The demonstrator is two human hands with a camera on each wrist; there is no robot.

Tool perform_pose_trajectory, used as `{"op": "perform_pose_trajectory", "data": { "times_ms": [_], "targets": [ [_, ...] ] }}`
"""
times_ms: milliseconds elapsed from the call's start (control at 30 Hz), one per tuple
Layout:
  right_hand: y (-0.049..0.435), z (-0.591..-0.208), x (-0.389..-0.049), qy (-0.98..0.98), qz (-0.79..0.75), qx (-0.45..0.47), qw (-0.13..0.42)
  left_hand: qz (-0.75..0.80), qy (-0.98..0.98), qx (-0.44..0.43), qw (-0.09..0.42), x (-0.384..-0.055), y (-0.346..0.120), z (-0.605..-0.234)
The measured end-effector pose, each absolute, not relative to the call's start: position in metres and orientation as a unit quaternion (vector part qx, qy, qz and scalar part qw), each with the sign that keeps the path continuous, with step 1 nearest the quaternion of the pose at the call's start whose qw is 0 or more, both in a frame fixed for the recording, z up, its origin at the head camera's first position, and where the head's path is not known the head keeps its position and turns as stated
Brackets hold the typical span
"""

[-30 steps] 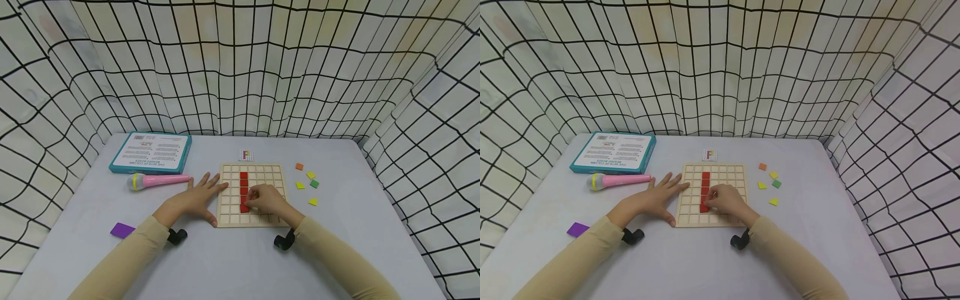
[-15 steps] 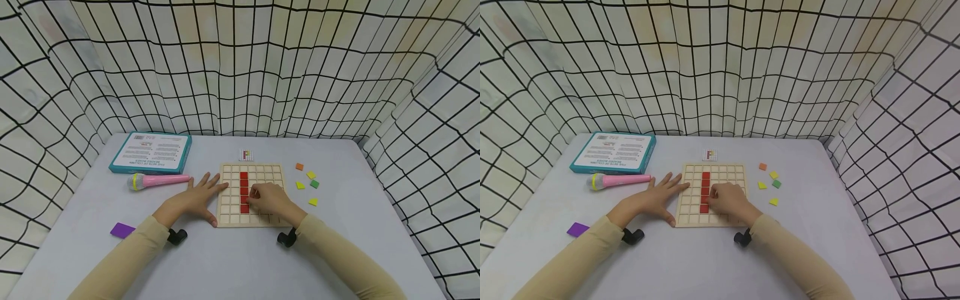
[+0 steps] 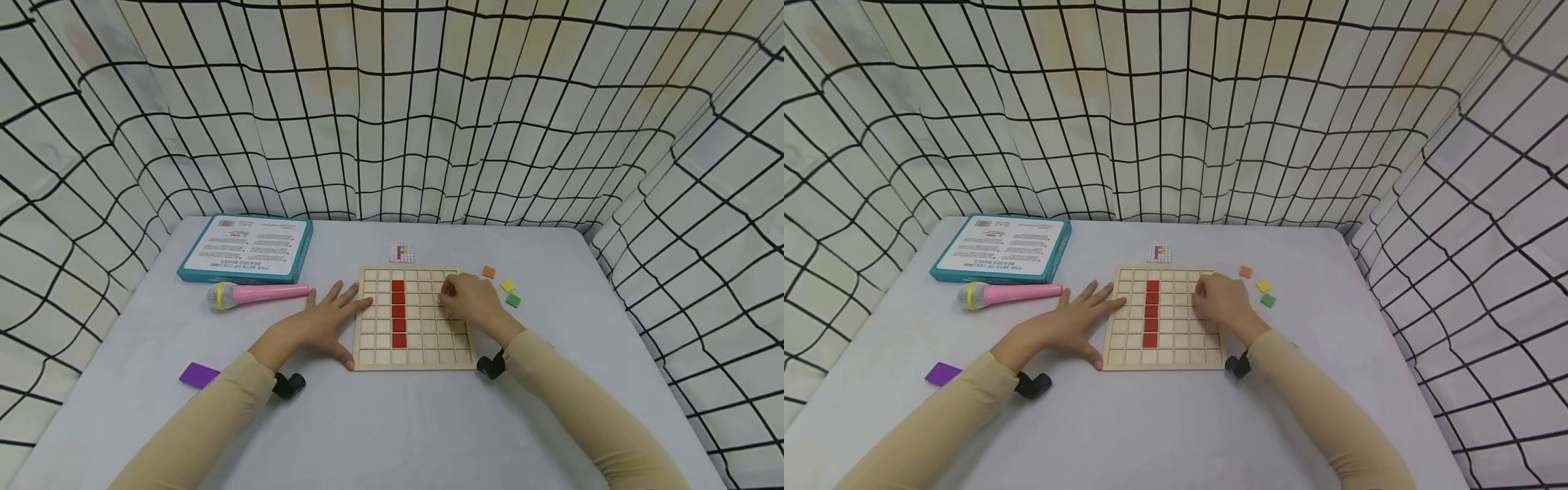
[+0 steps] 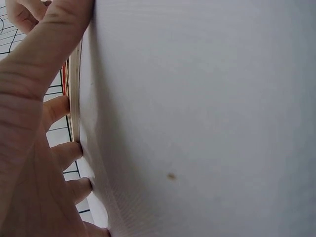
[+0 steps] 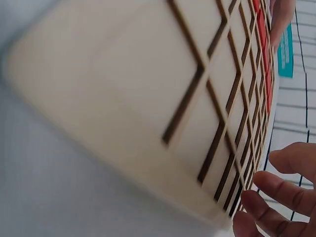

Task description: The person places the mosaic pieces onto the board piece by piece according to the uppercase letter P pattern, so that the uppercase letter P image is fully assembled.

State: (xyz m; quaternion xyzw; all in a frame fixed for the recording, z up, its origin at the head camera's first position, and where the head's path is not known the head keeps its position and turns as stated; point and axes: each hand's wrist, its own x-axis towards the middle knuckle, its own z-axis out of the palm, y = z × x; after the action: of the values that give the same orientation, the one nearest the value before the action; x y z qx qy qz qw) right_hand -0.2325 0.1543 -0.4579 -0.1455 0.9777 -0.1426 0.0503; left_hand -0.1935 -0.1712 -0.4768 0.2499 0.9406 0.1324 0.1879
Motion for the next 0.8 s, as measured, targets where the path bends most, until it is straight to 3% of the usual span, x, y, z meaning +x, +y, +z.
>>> {"op": "perform_pose_trajectory", "data": {
  "times_ms": [333, 567, 800],
  "targets": [
    [0.184, -0.458, -0.255, 0.986, -0.141, -0.085, 0.024, 0.132, 0.942, 0.246, 0.184, -0.192, -0.171, -0.476],
    [0.206, -0.465, -0.268, 0.986, -0.155, -0.023, 0.054, 0.128, 0.942, 0.248, 0.186, -0.192, -0.172, -0.476],
    [0.216, -0.468, -0.274, 0.99, -0.132, -0.018, 0.054, 0.127, 0.942, 0.248, 0.185, -0.191, -0.172, -0.475]
  ]
}}
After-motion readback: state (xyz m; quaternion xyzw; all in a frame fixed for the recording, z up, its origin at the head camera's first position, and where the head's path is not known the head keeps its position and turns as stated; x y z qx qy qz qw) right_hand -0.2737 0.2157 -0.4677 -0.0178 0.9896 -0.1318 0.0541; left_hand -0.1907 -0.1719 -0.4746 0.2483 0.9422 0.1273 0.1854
